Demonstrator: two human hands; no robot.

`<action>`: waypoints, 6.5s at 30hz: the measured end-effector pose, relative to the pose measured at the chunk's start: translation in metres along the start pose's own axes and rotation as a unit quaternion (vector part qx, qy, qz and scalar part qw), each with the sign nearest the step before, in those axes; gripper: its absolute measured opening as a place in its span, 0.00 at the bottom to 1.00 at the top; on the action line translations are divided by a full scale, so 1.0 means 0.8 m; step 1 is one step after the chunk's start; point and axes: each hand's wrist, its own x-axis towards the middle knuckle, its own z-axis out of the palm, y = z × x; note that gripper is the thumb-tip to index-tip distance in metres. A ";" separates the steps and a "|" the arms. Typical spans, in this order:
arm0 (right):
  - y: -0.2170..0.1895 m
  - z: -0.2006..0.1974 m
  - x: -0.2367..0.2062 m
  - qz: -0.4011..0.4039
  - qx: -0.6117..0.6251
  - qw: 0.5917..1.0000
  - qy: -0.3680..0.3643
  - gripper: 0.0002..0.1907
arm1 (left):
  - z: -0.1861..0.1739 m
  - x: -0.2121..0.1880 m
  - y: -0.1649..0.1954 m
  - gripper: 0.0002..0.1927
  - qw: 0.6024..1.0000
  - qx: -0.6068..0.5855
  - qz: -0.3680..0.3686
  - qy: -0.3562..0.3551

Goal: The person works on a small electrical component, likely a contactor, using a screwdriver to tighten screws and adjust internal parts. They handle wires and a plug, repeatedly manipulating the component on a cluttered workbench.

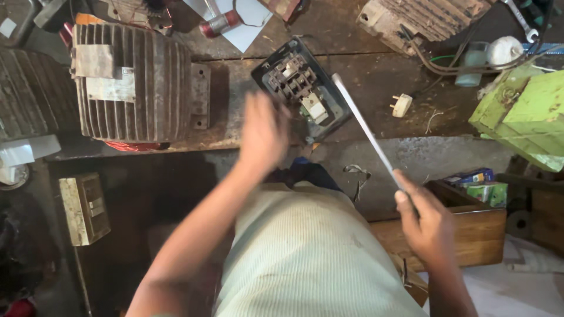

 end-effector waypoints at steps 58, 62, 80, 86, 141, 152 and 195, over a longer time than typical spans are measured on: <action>0.072 0.087 0.026 -0.227 -0.190 0.955 0.001 0.23 | -0.035 0.119 -0.087 0.19 0.951 -0.050 0.254 -0.166; 0.071 0.030 0.031 -0.243 -0.192 0.950 0.021 0.21 | -0.036 0.109 -0.076 0.15 0.965 -0.015 0.238 -0.106; 0.077 0.163 0.239 -0.297 -0.082 0.948 0.085 0.21 | 0.050 0.001 -0.024 0.28 0.973 0.120 -0.121 0.156; 0.060 0.147 0.260 -0.346 -0.113 0.931 0.041 0.25 | 0.075 0.013 -0.005 0.26 0.955 0.150 -0.160 0.197; -0.082 0.261 0.280 -0.398 0.046 0.915 -0.046 0.29 | -0.028 0.099 -0.117 0.26 0.994 -0.103 -0.025 -0.017; -0.084 0.262 0.279 -0.350 0.076 0.932 -0.059 0.27 | -0.017 0.097 -0.133 0.24 0.990 -0.139 0.004 0.029; -0.050 0.242 0.280 -0.435 0.043 0.899 -0.033 0.21 | -0.016 0.097 -0.107 0.23 0.993 -0.084 -0.069 0.047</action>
